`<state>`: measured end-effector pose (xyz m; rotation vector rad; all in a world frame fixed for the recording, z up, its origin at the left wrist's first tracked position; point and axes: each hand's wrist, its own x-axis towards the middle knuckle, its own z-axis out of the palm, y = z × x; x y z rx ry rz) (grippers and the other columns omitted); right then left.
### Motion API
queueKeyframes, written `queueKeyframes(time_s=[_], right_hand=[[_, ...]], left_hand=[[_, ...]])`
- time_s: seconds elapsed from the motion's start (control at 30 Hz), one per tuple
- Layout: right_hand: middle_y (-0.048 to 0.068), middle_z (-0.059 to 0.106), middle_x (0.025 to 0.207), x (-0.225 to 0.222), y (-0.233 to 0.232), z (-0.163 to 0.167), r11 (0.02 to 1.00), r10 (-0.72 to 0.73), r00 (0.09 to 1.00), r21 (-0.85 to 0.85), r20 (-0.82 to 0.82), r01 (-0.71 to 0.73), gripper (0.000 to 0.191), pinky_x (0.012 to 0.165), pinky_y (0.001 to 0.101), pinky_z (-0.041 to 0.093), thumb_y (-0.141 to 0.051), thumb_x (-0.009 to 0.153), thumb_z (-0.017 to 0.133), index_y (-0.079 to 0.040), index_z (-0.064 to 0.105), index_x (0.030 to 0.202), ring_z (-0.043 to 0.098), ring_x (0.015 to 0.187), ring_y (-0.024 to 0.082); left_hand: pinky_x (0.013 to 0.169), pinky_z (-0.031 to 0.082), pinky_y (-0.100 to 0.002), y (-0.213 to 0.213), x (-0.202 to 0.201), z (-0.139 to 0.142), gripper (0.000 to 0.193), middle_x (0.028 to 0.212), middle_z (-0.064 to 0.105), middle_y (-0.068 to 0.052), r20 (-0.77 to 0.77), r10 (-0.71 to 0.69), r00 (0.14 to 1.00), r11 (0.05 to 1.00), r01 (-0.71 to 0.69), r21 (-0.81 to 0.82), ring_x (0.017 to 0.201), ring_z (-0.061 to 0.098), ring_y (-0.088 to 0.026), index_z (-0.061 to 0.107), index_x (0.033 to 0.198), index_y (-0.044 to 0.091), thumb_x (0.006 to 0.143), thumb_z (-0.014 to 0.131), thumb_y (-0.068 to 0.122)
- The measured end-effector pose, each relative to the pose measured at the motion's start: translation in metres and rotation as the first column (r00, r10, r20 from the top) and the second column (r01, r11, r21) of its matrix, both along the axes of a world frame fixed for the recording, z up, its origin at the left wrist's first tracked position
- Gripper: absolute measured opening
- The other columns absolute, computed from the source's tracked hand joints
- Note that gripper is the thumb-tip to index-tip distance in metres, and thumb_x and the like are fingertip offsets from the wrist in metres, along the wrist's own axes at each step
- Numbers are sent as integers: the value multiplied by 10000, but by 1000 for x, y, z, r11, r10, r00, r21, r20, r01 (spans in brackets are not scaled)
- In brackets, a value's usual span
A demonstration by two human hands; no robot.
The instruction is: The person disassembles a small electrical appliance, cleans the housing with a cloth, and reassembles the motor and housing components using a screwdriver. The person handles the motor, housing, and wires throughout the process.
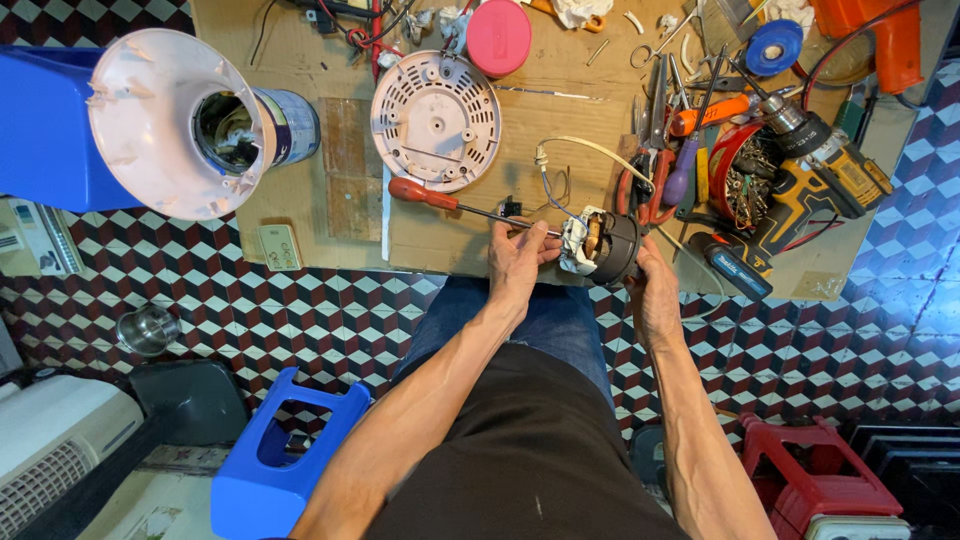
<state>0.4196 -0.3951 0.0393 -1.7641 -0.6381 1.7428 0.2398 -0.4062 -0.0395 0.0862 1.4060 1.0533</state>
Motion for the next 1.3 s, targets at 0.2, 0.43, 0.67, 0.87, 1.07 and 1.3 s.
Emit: queueKeyframes(time_s=[0.2, 0.43, 0.67, 0.87, 1.07, 1.3], right_hand=[[127, 563, 1362, 1, -1, -2, 1000, -1, 1000, -5, 10, 2, 682, 1103, 490, 379, -421, 962, 464, -38, 439, 1526, 490, 1276, 235], [158, 492, 1479, 0, -1, -2, 1000, 0, 1000, -25, 30, 1, 754, 1153, 559, 294, -460, 924, 490, -56, 381, 1551, 387, 1414, 298], [187, 490, 1486, -1, -1, -1, 1000, 11, 1000, -12, 9, -11, 761, 1167, 582, 296, -458, 932, 480, -42, 380, 1561, 387, 1424, 330], [188, 399, 1569, -2, -3, -1, 1000, 29, 999, -8, 39, -29, 835, 1203, 593, 200, -501, 915, 519, -43, 280, 1571, 283, 1506, 338], [219, 420, 1549, -5, -3, 4, 999, 21, 998, -46, 53, -18, 876, 1192, 606, 173, -523, 862, 518, -63, 314, 1579, 277, 1510, 364], [209, 375, 1571, -3, -3, 1, 999, 26, 997, -46, 69, -23, 878, 1195, 602, 175, -521, 872, 514, -57, 294, 1584, 241, 1517, 370]], left_hand=[[708, 630, -321, 3, 2, 2, 326, 966, 707, -182, 28, 51, 998, 999, -50, -10, 807, 729, -214, 430, 1139, 21, 966, 674, 150], [719, 629, -315, 4, 0, 11, 336, 958, 707, -168, 32, 50, 998, 999, -50, -20, 814, 729, -205, 451, 1158, 37, 958, 688, 167], [723, 618, -301, 4, -1, 13, 323, 957, 702, -148, 30, 46, 998, 999, -46, -13, 815, 721, -190, 500, 1195, 50, 964, 685, 179], [720, 618, -303, 2, -2, 12, 264, 956, 708, -145, 22, 43, 999, 999, -44, 17, 814, 725, -190, 540, 1136, 32, 974, 679, 189], [710, 611, -284, 2, -5, 10, 287, 955, 713, -139, 18, 40, 999, 999, -40, 3, 808, 731, -180, 549, 1158, 33, 975, 675, 214], [677, 582, -256, 4, -6, 9, 292, 938, 732, -128, -21, -2, 1000, 1000, 2, 2, 790, 729, -161, 581, 1137, 10, 981, 687, 233]])
